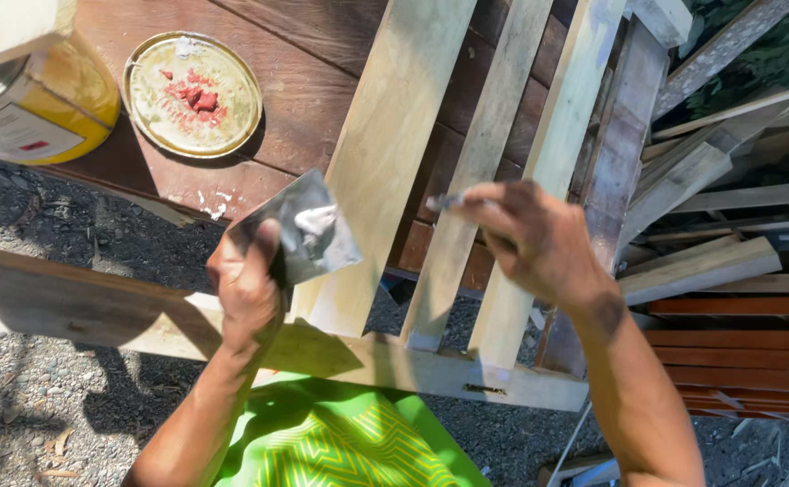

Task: The person applies a white filler paste to gaps and joints on a wooden frame using a putty knife and a small metal scraper. They spread the filler into the crevices and smooth the surface, working on multiple sections of the frame.

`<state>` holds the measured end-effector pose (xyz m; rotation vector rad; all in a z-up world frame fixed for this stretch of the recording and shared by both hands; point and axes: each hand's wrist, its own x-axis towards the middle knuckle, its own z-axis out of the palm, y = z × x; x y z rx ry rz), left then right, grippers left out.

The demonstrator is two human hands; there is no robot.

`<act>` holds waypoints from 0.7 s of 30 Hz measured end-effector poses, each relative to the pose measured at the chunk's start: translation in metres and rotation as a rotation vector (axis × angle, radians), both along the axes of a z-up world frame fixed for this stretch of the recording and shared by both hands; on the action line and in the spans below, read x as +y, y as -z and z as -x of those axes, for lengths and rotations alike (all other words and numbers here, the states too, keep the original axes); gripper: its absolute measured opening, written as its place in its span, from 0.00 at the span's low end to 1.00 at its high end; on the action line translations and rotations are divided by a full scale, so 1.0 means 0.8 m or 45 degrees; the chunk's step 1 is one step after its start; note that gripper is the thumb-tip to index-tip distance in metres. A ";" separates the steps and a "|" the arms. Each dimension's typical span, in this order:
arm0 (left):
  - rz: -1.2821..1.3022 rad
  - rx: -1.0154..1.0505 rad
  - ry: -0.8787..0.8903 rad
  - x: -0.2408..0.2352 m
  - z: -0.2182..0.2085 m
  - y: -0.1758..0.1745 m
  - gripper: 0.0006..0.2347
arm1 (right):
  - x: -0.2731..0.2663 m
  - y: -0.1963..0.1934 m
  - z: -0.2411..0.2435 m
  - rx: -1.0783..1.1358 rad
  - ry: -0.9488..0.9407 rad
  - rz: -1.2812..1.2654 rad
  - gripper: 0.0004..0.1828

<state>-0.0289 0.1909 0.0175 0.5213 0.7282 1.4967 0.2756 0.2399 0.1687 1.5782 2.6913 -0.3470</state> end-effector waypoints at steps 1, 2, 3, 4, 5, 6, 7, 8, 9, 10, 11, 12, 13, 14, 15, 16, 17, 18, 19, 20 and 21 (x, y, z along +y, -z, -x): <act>0.038 0.037 -0.027 -0.006 0.015 0.014 0.10 | 0.032 0.015 -0.021 0.083 0.034 -0.099 0.19; 0.221 0.334 -0.096 -0.017 0.025 0.025 0.12 | 0.068 0.032 -0.040 0.165 0.068 -0.198 0.20; 0.171 0.628 -0.102 -0.030 0.036 0.033 0.08 | 0.106 0.053 -0.057 0.177 0.084 -0.251 0.21; 0.117 0.923 -0.109 -0.042 0.048 0.039 0.10 | 0.145 0.074 -0.072 0.191 0.100 -0.304 0.23; -0.256 1.396 -0.219 -0.048 0.060 0.046 0.11 | 0.185 0.095 -0.084 0.241 0.107 -0.292 0.22; -0.651 1.855 -0.320 -0.053 0.071 0.053 0.15 | 0.224 0.114 -0.095 0.291 0.113 -0.280 0.22; -0.584 1.858 -0.289 -0.066 0.075 0.058 0.13 | 0.255 0.135 -0.104 0.304 0.114 -0.322 0.22; -0.517 1.861 -0.259 -0.078 0.076 0.062 0.13 | 0.280 0.154 -0.111 0.317 0.115 -0.363 0.22; -0.461 1.858 -0.241 -0.085 0.074 0.069 0.13 | 0.300 0.169 -0.117 0.307 0.146 -0.374 0.22; -0.138 1.536 -0.201 -0.091 0.072 0.073 0.12 | 0.317 0.183 -0.122 0.298 0.178 -0.384 0.23; 0.164 1.194 -0.159 -0.095 0.068 0.077 0.12 | 0.330 0.192 -0.127 0.284 0.207 -0.399 0.23; 0.448 0.839 -0.111 -0.097 0.064 0.080 0.11 | 0.340 0.200 -0.133 0.290 0.202 -0.414 0.24; 0.461 0.867 -0.115 -0.098 0.064 0.081 0.11 | 0.345 0.207 -0.139 0.296 0.203 -0.428 0.25; 0.474 0.895 -0.120 -0.098 0.065 0.081 0.11 | 0.351 0.215 -0.145 0.303 0.205 -0.443 0.25; 0.499 0.922 -0.122 -0.100 0.067 0.079 0.10 | 0.355 0.222 -0.149 0.270 0.235 -0.448 0.22; 0.388 1.062 -0.101 -0.100 0.069 0.078 0.10 | 0.360 0.228 -0.152 0.236 0.264 -0.454 0.18; 0.271 1.202 -0.091 -0.097 0.071 0.077 0.10 | 0.367 0.232 -0.151 0.208 0.283 -0.467 0.15; 0.153 1.339 -0.080 -0.095 0.071 0.074 0.10 | 0.371 0.234 -0.149 0.208 0.250 -0.465 0.18; 0.040 1.458 -0.125 -0.091 0.071 0.073 0.10 | 0.372 0.235 -0.148 0.208 0.228 -0.469 0.21; -0.074 1.574 -0.171 -0.088 0.069 0.071 0.11 | 0.373 0.234 -0.145 0.207 0.207 -0.473 0.24; -0.187 1.685 -0.216 -0.087 0.067 0.069 0.11 | 0.371 0.235 -0.141 0.200 0.155 -0.525 0.23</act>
